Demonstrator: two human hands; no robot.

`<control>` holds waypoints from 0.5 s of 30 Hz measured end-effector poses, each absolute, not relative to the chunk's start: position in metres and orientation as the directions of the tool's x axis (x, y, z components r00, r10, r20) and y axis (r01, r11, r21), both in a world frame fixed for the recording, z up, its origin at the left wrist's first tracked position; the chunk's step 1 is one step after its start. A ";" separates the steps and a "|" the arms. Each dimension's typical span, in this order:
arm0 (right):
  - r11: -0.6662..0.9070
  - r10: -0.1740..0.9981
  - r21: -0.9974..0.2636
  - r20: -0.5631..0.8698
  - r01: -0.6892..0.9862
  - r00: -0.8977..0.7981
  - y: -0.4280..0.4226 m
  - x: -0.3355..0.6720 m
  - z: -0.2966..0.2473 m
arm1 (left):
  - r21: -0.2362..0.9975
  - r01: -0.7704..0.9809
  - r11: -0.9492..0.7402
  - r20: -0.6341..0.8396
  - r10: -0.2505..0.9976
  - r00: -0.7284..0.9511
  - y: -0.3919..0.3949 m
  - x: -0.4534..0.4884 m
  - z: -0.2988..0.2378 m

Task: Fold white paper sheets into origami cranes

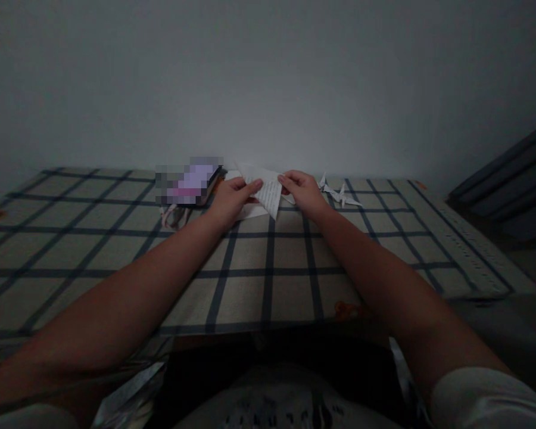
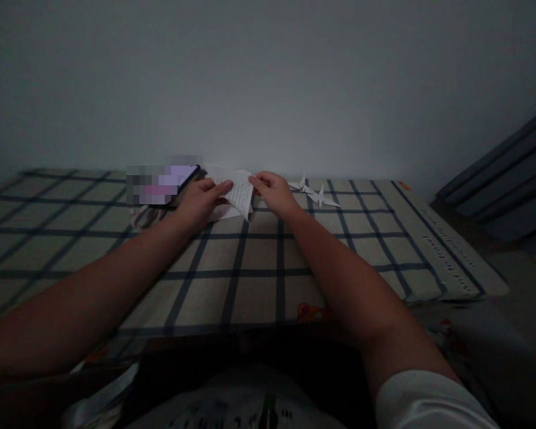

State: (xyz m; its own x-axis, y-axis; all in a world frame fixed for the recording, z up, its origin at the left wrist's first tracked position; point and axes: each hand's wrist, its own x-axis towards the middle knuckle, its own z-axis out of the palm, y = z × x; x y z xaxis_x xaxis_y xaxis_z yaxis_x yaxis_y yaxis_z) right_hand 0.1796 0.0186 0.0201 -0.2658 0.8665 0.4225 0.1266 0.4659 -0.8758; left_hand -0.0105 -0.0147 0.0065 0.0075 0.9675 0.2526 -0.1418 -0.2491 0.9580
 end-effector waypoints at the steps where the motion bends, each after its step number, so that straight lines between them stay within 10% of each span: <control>1: 0.465 0.868 -0.876 0.423 0.127 -0.260 0.019 0.180 0.020 | 0.957 -0.156 -0.244 0.248 0.969 0.003 -0.014 -0.011 0.007; 15: 0.481 0.861 -0.863 0.432 0.153 -0.267 0.022 0.181 0.017 | 0.899 -0.352 -0.259 0.240 0.966 -0.095 -0.008 -0.009 0.009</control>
State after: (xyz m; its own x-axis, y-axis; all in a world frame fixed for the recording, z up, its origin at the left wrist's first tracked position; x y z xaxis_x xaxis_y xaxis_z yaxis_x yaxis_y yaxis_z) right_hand 0.1806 0.0221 0.0169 -0.2668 0.8613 0.4324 0.1533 0.4808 -0.8633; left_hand -0.0086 -0.0084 0.0087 -0.0952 0.9660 0.2404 -0.3522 -0.2586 0.8995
